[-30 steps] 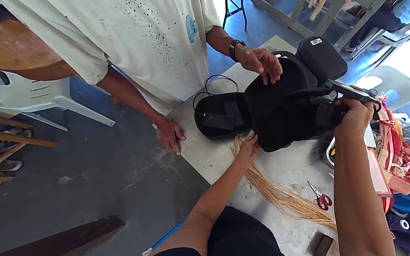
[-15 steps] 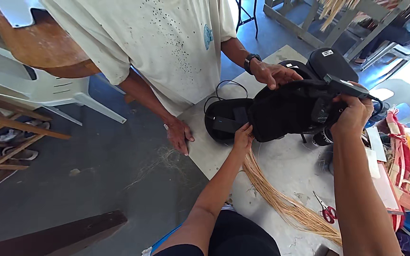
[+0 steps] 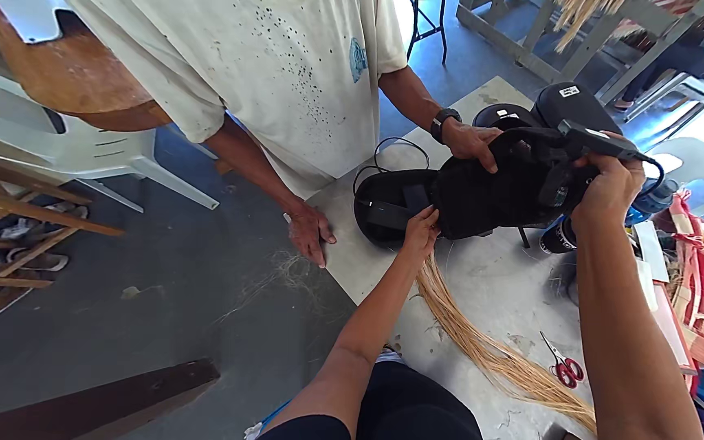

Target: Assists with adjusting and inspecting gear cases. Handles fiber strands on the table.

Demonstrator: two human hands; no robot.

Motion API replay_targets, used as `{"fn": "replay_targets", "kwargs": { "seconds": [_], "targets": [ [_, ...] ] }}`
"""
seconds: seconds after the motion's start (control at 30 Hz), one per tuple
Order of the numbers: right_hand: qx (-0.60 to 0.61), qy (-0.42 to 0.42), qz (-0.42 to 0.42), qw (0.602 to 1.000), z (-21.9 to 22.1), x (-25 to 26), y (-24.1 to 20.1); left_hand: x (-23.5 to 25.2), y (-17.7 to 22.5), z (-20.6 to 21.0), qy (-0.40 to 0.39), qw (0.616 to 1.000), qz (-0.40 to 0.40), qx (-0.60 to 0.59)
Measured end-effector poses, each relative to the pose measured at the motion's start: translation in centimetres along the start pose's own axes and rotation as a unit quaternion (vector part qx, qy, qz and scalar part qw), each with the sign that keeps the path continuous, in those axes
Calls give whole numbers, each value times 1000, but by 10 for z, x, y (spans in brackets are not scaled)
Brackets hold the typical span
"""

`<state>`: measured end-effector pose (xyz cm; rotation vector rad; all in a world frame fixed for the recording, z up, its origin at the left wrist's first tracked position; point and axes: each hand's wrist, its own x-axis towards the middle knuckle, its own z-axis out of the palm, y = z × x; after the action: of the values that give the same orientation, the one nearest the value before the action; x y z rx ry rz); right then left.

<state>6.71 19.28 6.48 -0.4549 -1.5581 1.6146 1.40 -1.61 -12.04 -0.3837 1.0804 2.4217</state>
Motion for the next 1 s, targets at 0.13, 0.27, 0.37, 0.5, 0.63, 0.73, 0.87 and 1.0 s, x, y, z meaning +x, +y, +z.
{"fn": "replay_targets", "kwargs": {
  "seconds": [0.13, 0.27, 0.37, 0.5, 0.63, 0.73, 0.87, 1.0],
  "targets": [
    [6, 3, -5, 1000, 1, 2, -2, 2, 7, 7, -5, 1000, 5, -1],
    [11, 2, -6, 1000, 2, 3, -5, 7, 11, 13, -15, 1000, 5, -1],
    [0, 4, -7, 1000, 2, 4, -7, 8, 15, 18, -27, 1000, 11, 12],
    [-2, 16, -1, 1000, 0, 5, -5, 9, 21, 23, -37, 999, 11, 9],
    [7, 32, 17, 999, -3, 4, -2, 15, 22, 24, -41, 999, 2, 15],
    [5, 48, 45, 998, -5, 3, 0, 20, 21, 25, -43, 999, -1, 16],
    [12, 72, 71, 995, -7, 3, 6, 25, 21, 22, -55, 998, -7, 12],
    [16, 77, 95, 992, -11, 2, 10, 23, 21, 23, -60, 998, -3, 2]
  ]
}}
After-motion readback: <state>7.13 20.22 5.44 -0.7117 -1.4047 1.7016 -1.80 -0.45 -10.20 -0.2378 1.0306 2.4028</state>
